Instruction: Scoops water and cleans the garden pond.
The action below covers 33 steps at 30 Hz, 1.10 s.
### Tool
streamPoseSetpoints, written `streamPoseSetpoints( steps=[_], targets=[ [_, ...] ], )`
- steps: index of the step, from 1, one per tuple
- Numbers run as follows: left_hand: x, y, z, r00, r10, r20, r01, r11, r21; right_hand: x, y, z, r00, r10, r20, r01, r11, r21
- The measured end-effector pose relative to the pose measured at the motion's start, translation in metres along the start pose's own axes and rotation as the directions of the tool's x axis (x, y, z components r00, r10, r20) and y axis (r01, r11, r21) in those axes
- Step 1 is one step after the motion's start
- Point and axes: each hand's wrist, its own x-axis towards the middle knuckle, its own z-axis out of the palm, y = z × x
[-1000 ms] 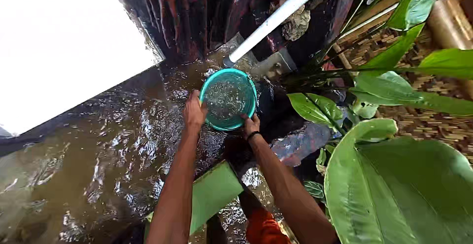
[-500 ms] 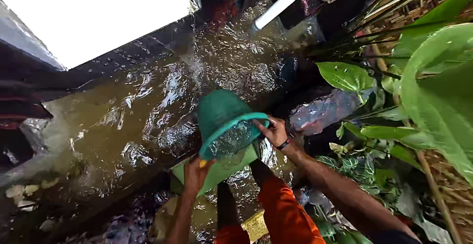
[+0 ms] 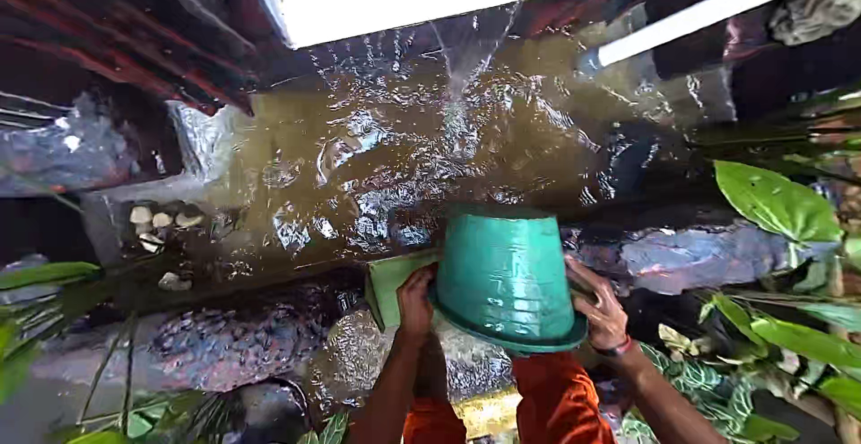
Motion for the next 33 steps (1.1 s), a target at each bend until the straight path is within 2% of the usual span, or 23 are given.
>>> streamPoseSetpoints(
  steps=[2, 4, 5, 6, 8, 11, 12, 14, 16, 19, 22, 26, 28, 33],
  targets=[
    [0.009, 0.003, 0.006, 1.000, -0.009, -0.016, 0.008, 0.998, -0.063, 0.005, -0.011, -0.001, 0.987, 0.158, -0.031, -0.147, 0.964, 0.221],
    [0.027, 0.012, 0.009, 0.996, -0.068, -0.061, 0.055, 0.980, -0.191, 0.019, -0.018, 0.005, 0.981, 0.166, -0.103, -0.137, 0.960, 0.246],
    [0.041, 0.019, 0.008, 0.991, -0.111, -0.069, 0.089, 0.960, -0.265, 0.027, -0.023, 0.011, 0.979, 0.127, -0.159, -0.101, 0.982, 0.160],
    [0.058, 0.024, 0.008, 0.985, -0.160, -0.066, 0.129, 0.934, -0.334, 0.037, -0.027, 0.016, 0.984, 0.052, -0.168, -0.056, 0.998, -0.019],
    [0.094, 0.026, 0.010, 0.952, -0.272, -0.139, 0.203, 0.904, -0.376, 0.070, -0.041, 0.035, 0.990, 0.021, -0.142, -0.068, 0.941, -0.331],
    [0.142, 0.004, -0.004, 0.866, -0.403, -0.295, 0.317, 0.900, -0.300, 0.151, -0.094, 0.078, 0.961, 0.257, -0.103, -0.277, 0.866, -0.417],
    [0.154, -0.007, -0.015, 0.847, -0.426, -0.319, 0.356, 0.899, -0.255, 0.178, -0.111, 0.095, 0.952, 0.295, -0.081, -0.300, 0.852, -0.428],
    [0.171, -0.033, -0.047, 0.825, -0.472, -0.310, 0.430, 0.881, -0.197, 0.229, -0.134, 0.136, 0.933, 0.360, 0.008, -0.329, 0.864, -0.381],
    [0.174, -0.063, -0.087, 0.799, -0.552, -0.238, 0.522, 0.833, -0.181, 0.271, -0.146, 0.185, 0.913, 0.387, 0.127, -0.337, 0.893, -0.298],
    [0.180, -0.107, -0.145, 0.683, -0.671, -0.288, 0.656, 0.737, -0.163, 0.329, -0.153, 0.263, 0.843, 0.452, 0.292, -0.402, 0.889, -0.218],
    [0.180, -0.140, -0.191, 0.553, -0.756, -0.350, 0.788, 0.611, -0.073, 0.353, -0.155, 0.332, 0.753, 0.541, 0.375, -0.488, 0.841, -0.234],
    [0.187, -0.162, -0.224, 0.405, -0.872, -0.275, 0.902, 0.430, -0.033, 0.367, -0.158, 0.393, 0.665, 0.636, 0.393, -0.570, 0.771, -0.283],
    [0.193, -0.180, -0.231, 0.391, -0.877, -0.279, 0.909, 0.416, -0.033, 0.380, -0.158, 0.413, 0.655, 0.647, 0.390, -0.565, 0.763, -0.315],
    [0.208, -0.193, -0.249, 0.333, -0.883, -0.329, 0.919, 0.383, -0.097, 0.397, -0.146, 0.440, 0.655, 0.641, 0.400, -0.555, 0.767, -0.322]
  ],
)
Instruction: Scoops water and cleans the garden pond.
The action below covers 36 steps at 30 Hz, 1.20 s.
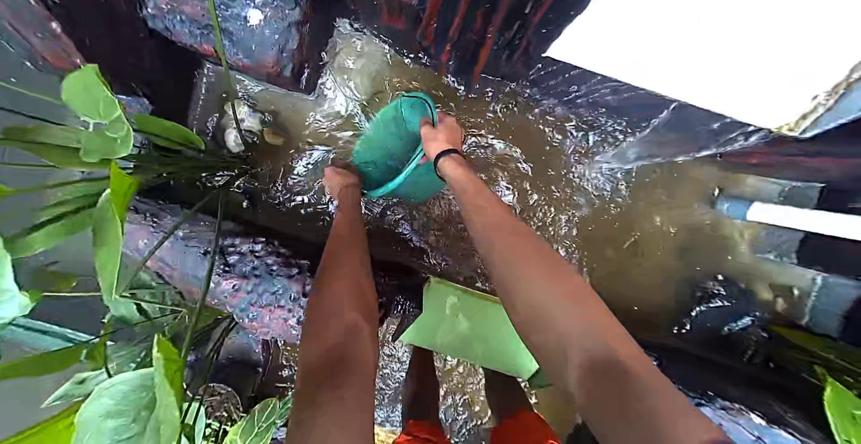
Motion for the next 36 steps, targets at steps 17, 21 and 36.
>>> streamPoseSetpoints(
  steps=[17, 21, 36],
  targets=[
    [-0.151, -0.034, 0.017, 0.981, 0.070, 0.180, -0.024, 0.969, -0.244, -0.024, 0.173, -0.105, 0.904, -0.392, 0.170, 0.369, 0.917, 0.154],
    [-0.234, -0.070, 0.031, 0.972, 0.125, 0.199, -0.016, 0.880, -0.475, -0.084, 0.213, -0.157, 0.827, -0.556, 0.080, 0.557, 0.830, 0.011],
    [-0.320, -0.176, 0.101, 0.849, 0.416, 0.325, -0.240, 0.852, -0.464, -0.229, 0.371, -0.198, 0.222, -0.974, -0.054, 0.925, 0.227, -0.303]
  ],
)
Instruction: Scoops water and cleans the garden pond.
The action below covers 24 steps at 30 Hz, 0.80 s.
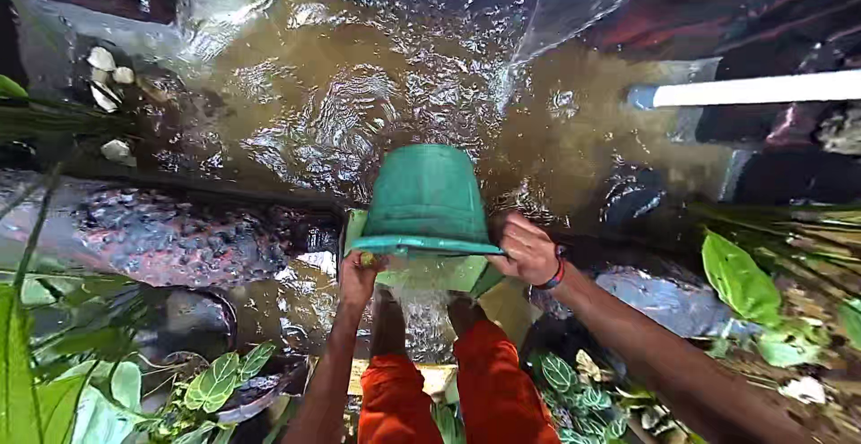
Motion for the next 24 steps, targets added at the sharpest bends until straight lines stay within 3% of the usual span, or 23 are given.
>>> streamPoseSetpoints(
  steps=[3, 5, 9, 12, 15, 18, 21, 23, 24],
  targets=[
    [-0.010, -0.012, -0.004, 0.982, 0.188, -0.011, -0.174, 0.928, 0.330, -0.010, -0.007, -0.004, 0.994, -0.108, 0.018, 0.107, 0.993, 0.040],
    [-0.016, -0.017, -0.005, 0.980, 0.200, 0.006, -0.185, 0.893, 0.410, -0.017, -0.009, -0.006, 0.987, -0.156, 0.033, 0.153, 0.985, 0.074],
    [-0.024, -0.039, -0.001, 0.955, 0.292, -0.050, -0.265, 0.917, 0.296, -0.029, -0.022, -0.011, 0.973, -0.213, 0.088, 0.205, 0.974, 0.094],
    [-0.036, -0.045, -0.003, 0.964, 0.265, -0.022, -0.254, 0.944, 0.211, -0.041, -0.041, -0.015, 0.975, -0.187, 0.123, 0.185, 0.982, 0.027],
    [-0.033, -0.033, 0.003, 0.957, 0.282, -0.074, -0.274, 0.956, 0.103, -0.056, -0.054, -0.010, 0.997, 0.045, 0.065, -0.052, 0.991, 0.122],
    [-0.007, -0.004, 0.011, 0.917, 0.378, -0.127, -0.376, 0.926, 0.045, -0.046, -0.058, -0.006, 0.934, 0.354, -0.052, -0.318, 0.888, 0.333],
    [0.038, 0.034, 0.023, 0.892, 0.441, -0.094, -0.428, 0.894, 0.132, -0.004, -0.048, -0.006, 0.886, 0.417, -0.204, -0.408, 0.909, 0.087],
    [0.080, 0.060, 0.034, 0.924, 0.367, -0.111, -0.345, 0.922, 0.173, 0.035, -0.035, 0.001, 0.832, 0.519, -0.195, -0.542, 0.835, -0.092],
    [0.102, 0.070, 0.040, 0.929, 0.337, -0.152, -0.307, 0.933, 0.186, 0.059, -0.032, 0.007, 0.770, 0.619, -0.155, -0.638, 0.755, -0.153]
  ],
)
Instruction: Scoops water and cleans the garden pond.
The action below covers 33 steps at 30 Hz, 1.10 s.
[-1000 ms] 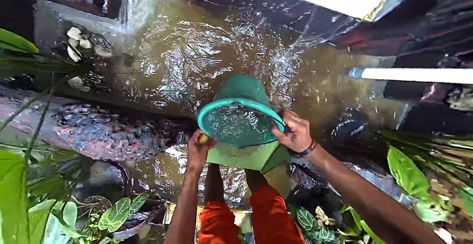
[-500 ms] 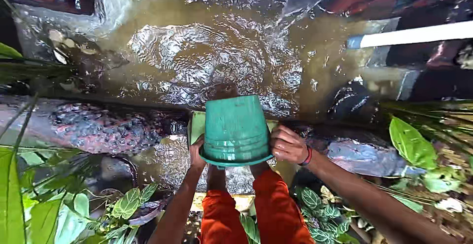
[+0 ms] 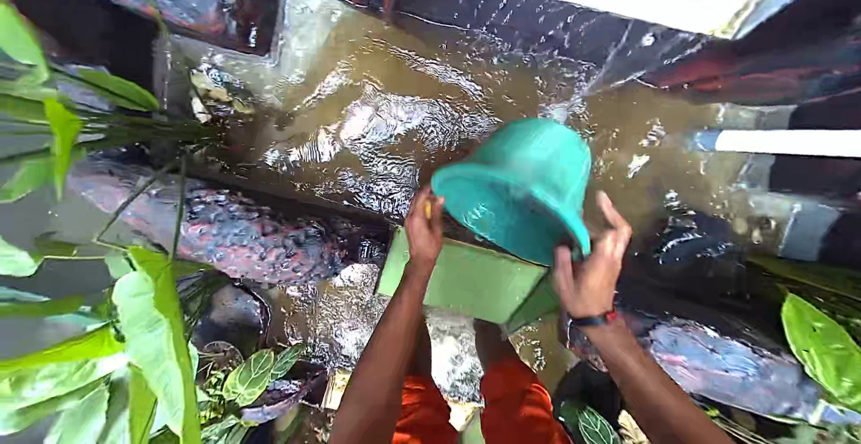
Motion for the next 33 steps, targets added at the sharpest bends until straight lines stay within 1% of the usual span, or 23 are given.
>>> streamPoseSetpoints(
  steps=[1, 2, 4, 6, 8, 10, 13, 16, 18, 20, 22, 24, 25, 27, 28, 29, 30, 31, 32, 33],
  targets=[
    [0.022, 0.002, 0.008, 0.999, -0.028, -0.038, 0.030, 0.998, 0.047, 0.020, -0.017, 0.009, 0.986, 0.133, 0.096, -0.127, 0.990, -0.066],
    [0.044, 0.003, 0.014, 0.996, -0.074, -0.048, 0.079, 0.991, 0.110, 0.040, -0.035, 0.020, 0.950, 0.247, 0.189, -0.220, 0.963, -0.154],
    [0.079, -0.006, 0.023, 0.977, -0.211, -0.019, 0.210, 0.952, 0.223, 0.074, -0.064, 0.050, 0.868, 0.398, 0.298, -0.303, 0.898, -0.319],
    [0.107, -0.019, 0.030, 0.933, -0.358, 0.022, 0.333, 0.887, 0.319, 0.106, -0.087, 0.077, 0.791, 0.500, 0.353, -0.336, 0.837, -0.432],
    [0.119, -0.025, 0.031, 0.880, -0.460, 0.117, 0.386, 0.837, 0.389, 0.129, -0.096, 0.102, 0.765, 0.532, 0.362, -0.338, 0.811, -0.478],
    [0.125, -0.031, 0.030, 0.836, -0.515, 0.189, 0.397, 0.806, 0.440, 0.139, -0.094, 0.124, 0.760, 0.535, 0.370, -0.323, 0.804, -0.499],
    [0.140, -0.046, 0.027, 0.843, -0.517, 0.149, 0.394, 0.782, 0.484, 0.144, -0.083, 0.153, 0.740, 0.555, 0.380, -0.341, 0.797, -0.500],
    [0.157, -0.068, 0.025, 0.819, -0.555, 0.144, 0.431, 0.762, 0.483, 0.149, -0.073, 0.173, 0.709, 0.577, 0.405, -0.369, 0.794, -0.483],
    [0.160, -0.076, 0.016, 0.825, -0.549, 0.132, 0.428, 0.761, 0.488, 0.156, -0.070, 0.187, 0.695, 0.586, 0.416, -0.383, 0.792, -0.476],
    [0.166, -0.083, 0.013, 0.831, -0.544, 0.115, 0.420, 0.749, 0.513, 0.164, -0.068, 0.199, 0.696, 0.577, 0.427, -0.377, 0.800, -0.466],
    [0.172, -0.078, 0.008, 0.791, -0.599, 0.125, 0.452, 0.710, 0.540, 0.167, -0.066, 0.206, 0.684, 0.577, 0.447, -0.387, 0.806, -0.449],
    [0.176, -0.078, 0.002, 0.792, -0.604, 0.086, 0.455, 0.679, 0.576, 0.171, -0.059, 0.212, 0.649, 0.595, 0.475, -0.416, 0.800, -0.433],
    [0.176, -0.079, -0.002, 0.813, -0.578, 0.068, 0.440, 0.686, 0.579, 0.170, -0.051, 0.217, 0.643, 0.599, 0.478, -0.447, 0.800, -0.401],
    [0.166, -0.073, -0.014, 0.850, -0.525, 0.044, 0.422, 0.729, 0.539, 0.163, -0.026, 0.223, 0.648, 0.595, 0.475, -0.528, 0.801, -0.283],
    [0.160, -0.069, -0.019, 0.854, -0.518, 0.056, 0.421, 0.748, 0.513, 0.158, -0.011, 0.222, 0.657, 0.583, 0.478, -0.554, 0.803, -0.219],
    [0.158, -0.064, -0.023, 0.833, -0.547, 0.087, 0.430, 0.738, 0.519, 0.154, 0.005, 0.219, 0.674, 0.559, 0.483, -0.564, 0.811, -0.153],
    [0.160, -0.058, -0.026, 0.803, -0.589, 0.093, 0.452, 0.702, 0.550, 0.150, 0.021, 0.214, 0.690, 0.531, 0.491, -0.572, 0.816, -0.079],
    [0.161, -0.054, -0.028, 0.780, -0.622, 0.069, 0.489, 0.675, 0.553, 0.143, 0.039, 0.206, 0.709, 0.493, 0.505, -0.575, 0.818, 0.008],
    [0.160, -0.048, -0.032, 0.780, -0.625, 0.023, 0.523, 0.673, 0.523, 0.132, 0.056, 0.198, 0.718, 0.451, 0.529, -0.578, 0.810, 0.094],
    [0.155, -0.041, -0.038, 0.801, -0.598, -0.005, 0.533, 0.709, 0.462, 0.123, 0.069, 0.190, 0.726, 0.412, 0.550, -0.585, 0.791, 0.179]
  ],
)
